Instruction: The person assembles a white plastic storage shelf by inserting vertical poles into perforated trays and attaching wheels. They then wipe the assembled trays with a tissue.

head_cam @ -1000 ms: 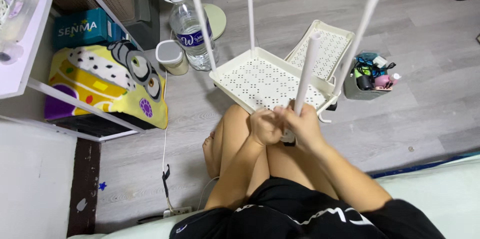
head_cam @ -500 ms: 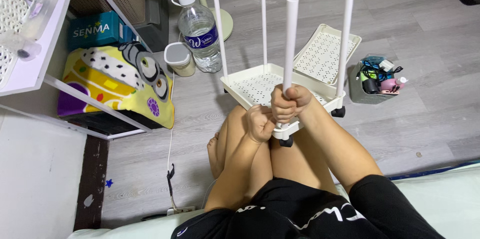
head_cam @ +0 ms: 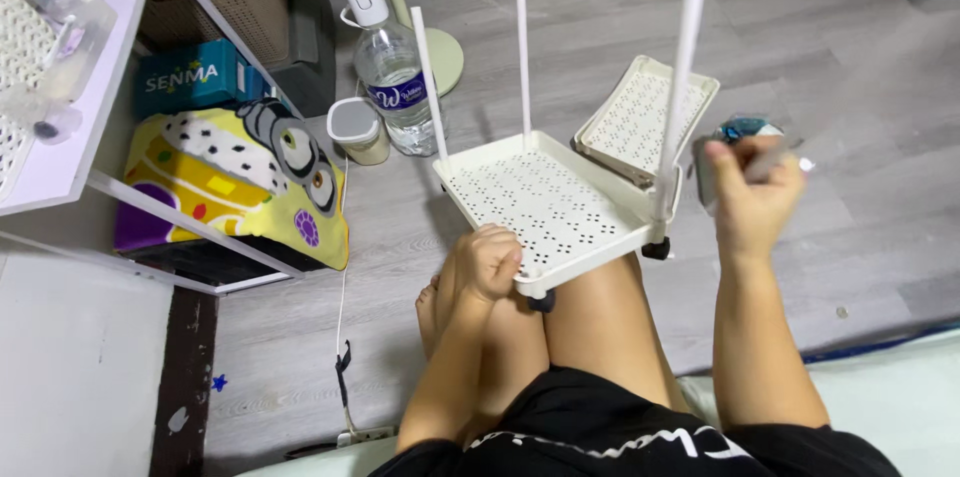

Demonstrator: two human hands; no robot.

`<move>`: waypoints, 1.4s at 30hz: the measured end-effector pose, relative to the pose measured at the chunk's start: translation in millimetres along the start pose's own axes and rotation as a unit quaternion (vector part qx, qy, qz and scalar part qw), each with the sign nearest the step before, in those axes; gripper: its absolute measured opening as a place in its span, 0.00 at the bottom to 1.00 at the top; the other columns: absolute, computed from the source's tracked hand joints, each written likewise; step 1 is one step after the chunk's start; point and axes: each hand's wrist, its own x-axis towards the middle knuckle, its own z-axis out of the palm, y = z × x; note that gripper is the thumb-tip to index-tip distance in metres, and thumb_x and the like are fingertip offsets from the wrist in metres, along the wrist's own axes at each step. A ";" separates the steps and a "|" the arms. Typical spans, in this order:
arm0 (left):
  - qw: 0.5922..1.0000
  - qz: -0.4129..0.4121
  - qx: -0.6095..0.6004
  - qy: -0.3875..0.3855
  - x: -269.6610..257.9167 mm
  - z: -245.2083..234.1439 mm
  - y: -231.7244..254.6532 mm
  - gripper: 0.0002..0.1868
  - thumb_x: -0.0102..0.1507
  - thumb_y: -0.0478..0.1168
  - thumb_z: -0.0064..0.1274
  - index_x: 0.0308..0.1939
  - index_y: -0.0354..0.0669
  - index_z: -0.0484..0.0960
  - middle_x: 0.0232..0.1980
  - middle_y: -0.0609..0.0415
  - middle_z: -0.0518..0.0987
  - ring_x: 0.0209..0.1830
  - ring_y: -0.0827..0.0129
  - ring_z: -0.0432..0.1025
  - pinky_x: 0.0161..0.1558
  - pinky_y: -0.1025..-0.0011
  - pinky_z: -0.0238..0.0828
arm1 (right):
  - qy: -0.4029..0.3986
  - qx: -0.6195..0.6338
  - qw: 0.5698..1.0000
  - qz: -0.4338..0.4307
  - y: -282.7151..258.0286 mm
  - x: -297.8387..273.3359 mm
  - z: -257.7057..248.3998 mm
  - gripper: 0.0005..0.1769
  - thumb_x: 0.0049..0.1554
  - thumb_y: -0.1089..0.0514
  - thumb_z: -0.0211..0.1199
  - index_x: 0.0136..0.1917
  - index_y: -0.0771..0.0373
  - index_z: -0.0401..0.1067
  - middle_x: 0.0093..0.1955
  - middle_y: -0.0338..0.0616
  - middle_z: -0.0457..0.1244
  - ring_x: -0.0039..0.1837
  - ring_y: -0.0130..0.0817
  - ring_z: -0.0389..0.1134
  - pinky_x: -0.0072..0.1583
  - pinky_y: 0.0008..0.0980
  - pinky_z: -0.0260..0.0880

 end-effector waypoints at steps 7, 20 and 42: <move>0.992 -0.030 -0.068 -0.106 10.5 -34.4 -16.0 0.20 0.59 0.42 0.54 0.18 0.36 0.65 0.22 0.45 0.63 0.25 0.52 0.62 0.35 0.60 0.58 | -0.136 -0.016 0.979 0.151 48.4 -23.4 13.0 0.14 0.59 0.54 0.71 0.52 0.66 0.77 0.41 0.36 0.68 0.41 0.20 0.66 0.42 0.21 0.66; 0.939 -0.169 0.210 -0.215 47.1 22.9 99.2 0.15 0.65 0.52 0.57 0.37 0.43 0.81 0.39 0.50 0.81 0.44 0.54 0.75 0.51 0.57 0.65 | -0.289 0.059 0.899 0.325 25.7 -52.6 59.6 0.16 0.61 0.52 0.66 0.54 0.68 0.78 0.38 0.39 0.66 0.32 0.21 0.55 0.33 0.23 0.52; 0.976 -0.116 0.145 -0.113 25.9 19.0 91.5 0.13 0.63 0.49 0.58 0.41 0.44 0.82 0.37 0.55 0.80 0.40 0.59 0.73 0.44 0.60 0.60 | -0.144 -0.050 0.906 0.394 182.1 -18.4 -6.6 0.16 0.69 0.55 0.54 0.62 0.69 0.68 0.31 0.46 0.57 0.29 0.33 0.57 0.30 0.36 0.56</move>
